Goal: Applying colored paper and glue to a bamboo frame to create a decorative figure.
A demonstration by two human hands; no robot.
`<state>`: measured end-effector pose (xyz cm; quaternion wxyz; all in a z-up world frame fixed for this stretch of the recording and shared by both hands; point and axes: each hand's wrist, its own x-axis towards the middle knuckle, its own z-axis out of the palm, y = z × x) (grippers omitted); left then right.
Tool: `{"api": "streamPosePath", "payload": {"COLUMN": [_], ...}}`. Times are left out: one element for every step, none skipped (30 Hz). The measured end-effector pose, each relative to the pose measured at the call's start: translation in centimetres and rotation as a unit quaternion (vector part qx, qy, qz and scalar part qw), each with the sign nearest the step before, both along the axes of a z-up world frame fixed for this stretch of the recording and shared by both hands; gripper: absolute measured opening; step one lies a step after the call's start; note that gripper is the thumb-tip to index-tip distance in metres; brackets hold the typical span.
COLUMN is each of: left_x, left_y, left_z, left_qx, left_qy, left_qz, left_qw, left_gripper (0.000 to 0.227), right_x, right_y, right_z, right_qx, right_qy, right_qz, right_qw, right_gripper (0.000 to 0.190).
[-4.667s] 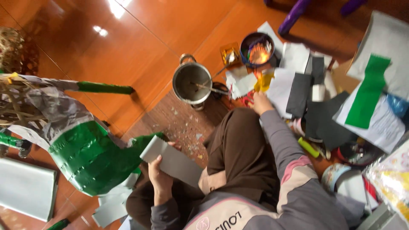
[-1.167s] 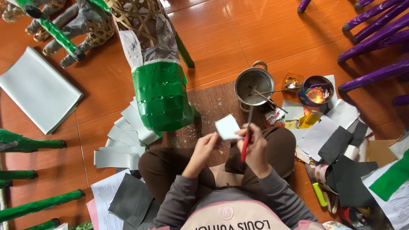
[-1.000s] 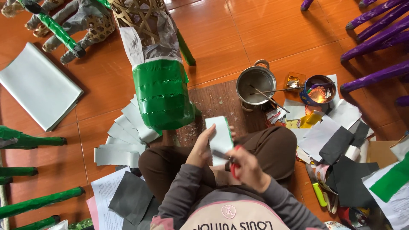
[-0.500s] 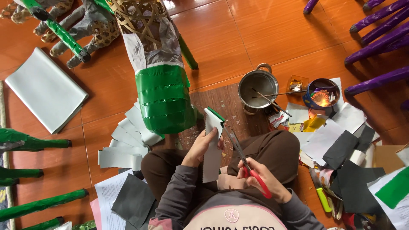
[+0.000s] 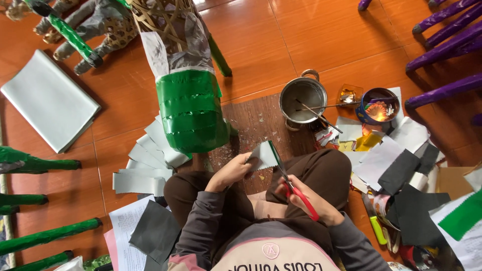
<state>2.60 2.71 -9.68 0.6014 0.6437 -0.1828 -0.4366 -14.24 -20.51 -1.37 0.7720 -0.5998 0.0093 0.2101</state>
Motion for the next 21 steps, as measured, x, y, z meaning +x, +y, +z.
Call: {"api": "streamPosePath", "payload": {"left_x": [-0.2, -0.3, -0.4, -0.3, -0.2, -0.1, -0.1, -0.1, 0.0, -0.1, -0.1, 0.0, -0.2, -0.3, -0.4, -0.5, -0.7, -0.7, -0.8, -0.7, -0.8], "left_y": [-0.1, -0.2, -0.3, -0.5, -0.5, -0.5, -0.5, -0.4, -0.3, -0.1, 0.1, 0.3, 0.5, 0.8, 1.0, 1.1, 1.2, 1.3, 1.4, 1.5, 1.6], "left_z": [-0.3, -0.5, -0.8, -0.4, 0.1, 0.5, 0.1, -0.3, -0.7, -1.5, -2.4, -3.2, -4.1, -5.0, -6.0, -6.0, -6.0, -6.0, -6.0, -6.1, -6.3], "left_qx": [-0.001, 0.0, 0.002, 0.002, 0.014, 0.027, 0.026, 0.043, 0.061, 0.062, 0.059, 0.057, 0.059, 0.038, 0.015, 0.017, 0.003, -0.011, -0.01, 0.0, 0.01], "left_qy": [0.002, 0.014, 0.026, 0.026, 0.041, 0.056, 0.057, 0.059, 0.058, 0.059, 0.076, 0.092, 0.091, 0.118, 0.144, 0.143, 0.165, 0.187, 0.186, 0.186, 0.187], "left_qz": [-0.001, -0.028, -0.054, -0.053, -0.045, -0.037, -0.036, -0.018, -0.002, -0.001, 0.034, 0.068, 0.066, 0.1, 0.134, 0.132, 0.152, 0.173, 0.171, 0.181, 0.189], "left_qw": [1.0, 1.0, 0.998, 0.998, 0.998, 0.997, 0.997, 0.997, 0.996, 0.996, 0.995, 0.992, 0.992, 0.987, 0.98, 0.981, 0.974, 0.967, 0.967, 0.966, 0.964], "left_gripper": [0.017, 0.015, 0.014, 0.014, 0.016, 0.017, 0.017, 0.018, 0.02, 0.02, 0.021, 0.025, 0.025, 0.026, 0.029, 0.029, 0.03, 0.031, 0.031, 0.032, 0.034], "right_x": [-0.3, -0.5, -0.6, -0.4, -0.2, 0.0, 0.6, 1.2, 1.9, 3.2, 4.6, 6.0, 6.5, 7.6, 9.8, 10.6, 11.5, 12.5, 12.7, 13.0, 13.0], "right_y": [0.2, 0.4, 0.6, 0.9, 1.4, 1.9, 2.2, 2.6, 3.0, 3.0, 3.0, 2.9, 4.0, 3.2, 0.0, -0.5, -1.2, -1.8, -2.3, -2.7, -3.2], "right_z": [-1.1, -2.1, -3.2, -4.1, -5.1, -6.1, -6.4, -6.8, -7.2, -8.2, -9.3, -10.3, -15.6, -20.8, -26.0, -27.3, -28.5, -29.8, -29.9, -30.1, -30.4], "right_qx": [-0.001, -0.001, -0.001, -0.001, 0.034, 0.07, 0.069, 0.049, 0.031, 0.031, -0.025, -0.08, -0.077, -0.203, -0.326, -0.325, -0.401, -0.475, -0.474, -0.492, -0.511], "right_qy": [0.002, 0.003, 0.004, 0.005, 0.041, 0.077, 0.079, 0.105, 0.13, 0.13, 0.125, 0.121, 0.121, 0.068, 0.013, 0.013, 0.004, -0.005, -0.005, -0.019, -0.032], "right_qz": [-0.001, -0.022, -0.043, -0.043, -0.084, -0.125, -0.124, -0.149, -0.175, -0.175, -0.191, -0.206, -0.209, -0.223, -0.233, -0.236, -0.246, -0.255, -0.257, -0.265, -0.272], "right_qw": [1.0, 1.0, 0.999, 0.999, 0.995, 0.987, 0.987, 0.982, 0.975, 0.975, 0.973, 0.968, 0.967, 0.951, 0.916, 0.916, 0.882, 0.842, 0.842, 0.829, 0.815], "right_gripper": [0.075, 0.072, 0.07, 0.07, 0.067, 0.064, 0.064, 0.06, 0.056, 0.056, 0.048, 0.04, 0.04, 0.036, 0.033, 0.033, 0.033, 0.034, 0.034, 0.037, 0.042]}}
